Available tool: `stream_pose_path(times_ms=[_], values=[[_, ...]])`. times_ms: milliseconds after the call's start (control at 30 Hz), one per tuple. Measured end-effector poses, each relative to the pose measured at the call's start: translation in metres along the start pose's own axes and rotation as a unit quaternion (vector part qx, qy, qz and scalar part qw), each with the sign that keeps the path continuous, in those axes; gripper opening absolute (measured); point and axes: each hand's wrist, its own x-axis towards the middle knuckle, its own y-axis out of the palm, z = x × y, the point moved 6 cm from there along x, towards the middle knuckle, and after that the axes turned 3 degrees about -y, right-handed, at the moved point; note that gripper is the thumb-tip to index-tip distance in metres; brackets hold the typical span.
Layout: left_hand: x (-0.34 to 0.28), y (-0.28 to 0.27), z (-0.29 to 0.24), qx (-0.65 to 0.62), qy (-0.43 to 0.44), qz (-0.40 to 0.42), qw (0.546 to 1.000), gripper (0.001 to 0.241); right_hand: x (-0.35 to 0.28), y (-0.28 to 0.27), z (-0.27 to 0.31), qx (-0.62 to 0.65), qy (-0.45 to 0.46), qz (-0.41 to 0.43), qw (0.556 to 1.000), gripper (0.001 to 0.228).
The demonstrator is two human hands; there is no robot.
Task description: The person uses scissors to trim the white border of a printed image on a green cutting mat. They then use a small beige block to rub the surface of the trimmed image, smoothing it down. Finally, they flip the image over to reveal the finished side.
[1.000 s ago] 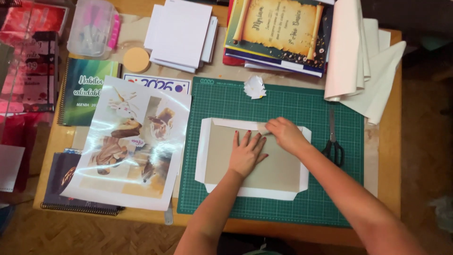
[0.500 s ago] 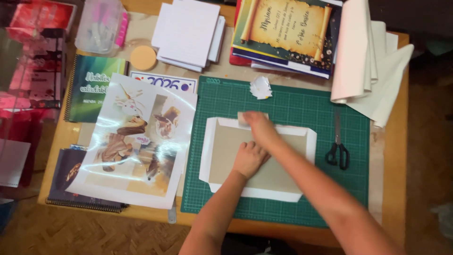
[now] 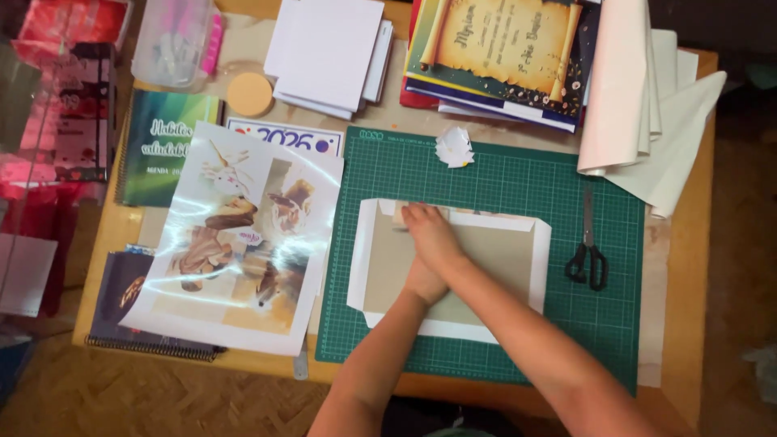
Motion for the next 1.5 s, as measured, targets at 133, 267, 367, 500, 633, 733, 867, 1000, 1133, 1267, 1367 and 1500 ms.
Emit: stream_pose_path(times_ms=[133,267,367,500,633,733,867,1000,1133,1267,1367,1500], values=[[0.010,0.003,0.005,-0.006,-0.002,-0.023,1.000,0.024,0.009,-0.028,0.008,0.060,-0.007,0.047,0.997,0.037],[0.003,-0.001,0.000,-0.014,0.013,-0.064,0.998,0.019,0.044,-0.025,-0.022,0.237,0.241,0.033,0.940,0.036],[0.004,-0.006,0.004,-0.005,0.030,-0.083,0.996,0.021,0.031,0.008,0.005,0.048,0.108,0.008,0.993,0.032],[0.008,-0.013,0.005,0.003,0.016,-0.071,0.997,0.017,0.018,0.002,0.025,-0.030,-0.043,-0.016,0.998,0.034],[0.011,-0.021,0.001,0.007,0.011,-0.064,0.998,0.018,0.043,0.000,-0.008,0.022,-0.018,-0.043,0.999,0.043],[0.016,-0.024,0.003,0.013,0.006,-0.056,0.998,0.020,0.030,0.016,-0.006,0.025,-0.081,-0.025,0.996,0.042],[0.011,-0.025,-0.002,0.007,-0.009,-0.043,0.999,0.024,0.011,-0.016,-0.043,0.097,-0.148,-0.006,0.984,0.045],[0.005,-0.020,-0.003,-0.004,-0.010,-0.055,0.998,0.027,0.008,-0.032,-0.057,0.121,-0.164,0.014,0.979,0.057],[0.004,-0.016,-0.004,0.000,-0.008,-0.052,0.999,0.026,0.048,-0.015,-0.030,0.155,-0.179,-0.012,0.971,0.052],[0.009,-0.027,-0.003,-0.001,-0.015,-0.038,0.999,0.026,0.046,-0.007,-0.042,0.151,-0.204,-0.003,0.967,0.057],[0.007,-0.025,-0.003,-0.006,-0.018,-0.030,0.999,0.026,0.020,-0.025,-0.060,0.136,-0.216,0.022,0.967,0.059],[0.008,-0.027,-0.003,-0.018,-0.010,-0.021,1.000,0.025,-0.017,-0.063,-0.088,0.135,-0.197,0.084,0.967,0.060]])
